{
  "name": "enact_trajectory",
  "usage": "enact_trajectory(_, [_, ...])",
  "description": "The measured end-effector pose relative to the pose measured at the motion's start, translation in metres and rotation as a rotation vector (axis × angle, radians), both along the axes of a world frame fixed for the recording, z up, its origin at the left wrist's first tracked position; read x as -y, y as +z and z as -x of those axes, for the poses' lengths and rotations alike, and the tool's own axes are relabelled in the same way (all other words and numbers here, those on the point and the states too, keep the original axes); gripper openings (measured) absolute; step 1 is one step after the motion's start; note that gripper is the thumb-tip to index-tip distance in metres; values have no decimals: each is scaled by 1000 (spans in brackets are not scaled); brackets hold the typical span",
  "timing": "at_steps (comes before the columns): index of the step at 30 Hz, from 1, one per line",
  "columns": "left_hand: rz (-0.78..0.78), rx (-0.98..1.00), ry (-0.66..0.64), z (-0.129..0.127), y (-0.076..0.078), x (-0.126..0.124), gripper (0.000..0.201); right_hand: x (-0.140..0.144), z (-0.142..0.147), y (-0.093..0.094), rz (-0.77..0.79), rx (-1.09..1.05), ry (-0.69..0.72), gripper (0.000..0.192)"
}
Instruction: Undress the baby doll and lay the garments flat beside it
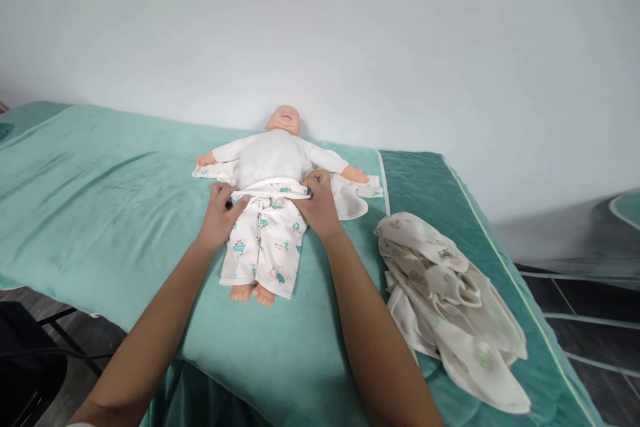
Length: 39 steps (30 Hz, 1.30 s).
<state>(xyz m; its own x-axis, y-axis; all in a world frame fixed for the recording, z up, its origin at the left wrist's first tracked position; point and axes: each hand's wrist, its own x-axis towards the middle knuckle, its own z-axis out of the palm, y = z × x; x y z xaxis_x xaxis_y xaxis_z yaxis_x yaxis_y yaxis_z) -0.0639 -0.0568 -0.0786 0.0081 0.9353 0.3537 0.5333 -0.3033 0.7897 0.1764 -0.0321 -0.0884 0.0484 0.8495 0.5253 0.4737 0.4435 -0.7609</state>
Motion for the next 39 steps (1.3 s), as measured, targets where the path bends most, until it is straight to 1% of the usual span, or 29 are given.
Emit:
enact_trajectory(4, [-20,-28,-46,7,-7,20,20,4,3,2,-83,49,-30,22])
enact_trajectory(7, [-18,-54,-45,9,-10,22,22,11,5,6,-189,82,-38,19])
enact_trajectory(9, [-14,-65,-43,9,-10,19,22,18,6,8,-214,79,-30,18])
enact_trajectory(11, [-18,-72,-42,9,-11,16,21,27,6,9,-152,53,-21,19])
enact_trajectory(14, [-35,-85,-40,10,-13,14,18,41,7,10,54,11,7,22])
enact_trajectory(17, [-59,-94,-30,10,-14,14,14,52,8,12,237,-6,57,32])
enact_trajectory(20, [-71,-95,-20,8,-12,14,14,61,8,18,340,56,118,32])
enact_trajectory(22, [-68,-81,-6,7,-10,14,14,66,6,23,396,115,181,29])
enact_trajectory(23, [-67,-72,2,6,-9,13,15,69,5,25,425,134,210,30])
enact_trajectory(25, [-64,-51,5,6,-8,12,16,75,5,27,470,145,231,44])
enact_trajectory(26, [-64,-39,-2,6,-7,12,16,76,6,27,481,144,218,51])
enact_trajectory(28, [-64,-12,-27,7,-8,13,15,77,7,25,481,143,167,55])
enact_trajectory(32, [-104,6,-56,13,-10,28,10,72,12,16,433,164,76,45])
enact_trajectory(36, [-165,-26,-86,18,-13,47,9,66,16,8,297,170,-4,35])
enact_trajectory(39, [-166,-35,-81,18,-14,50,9,65,19,4,192,133,-63,28])
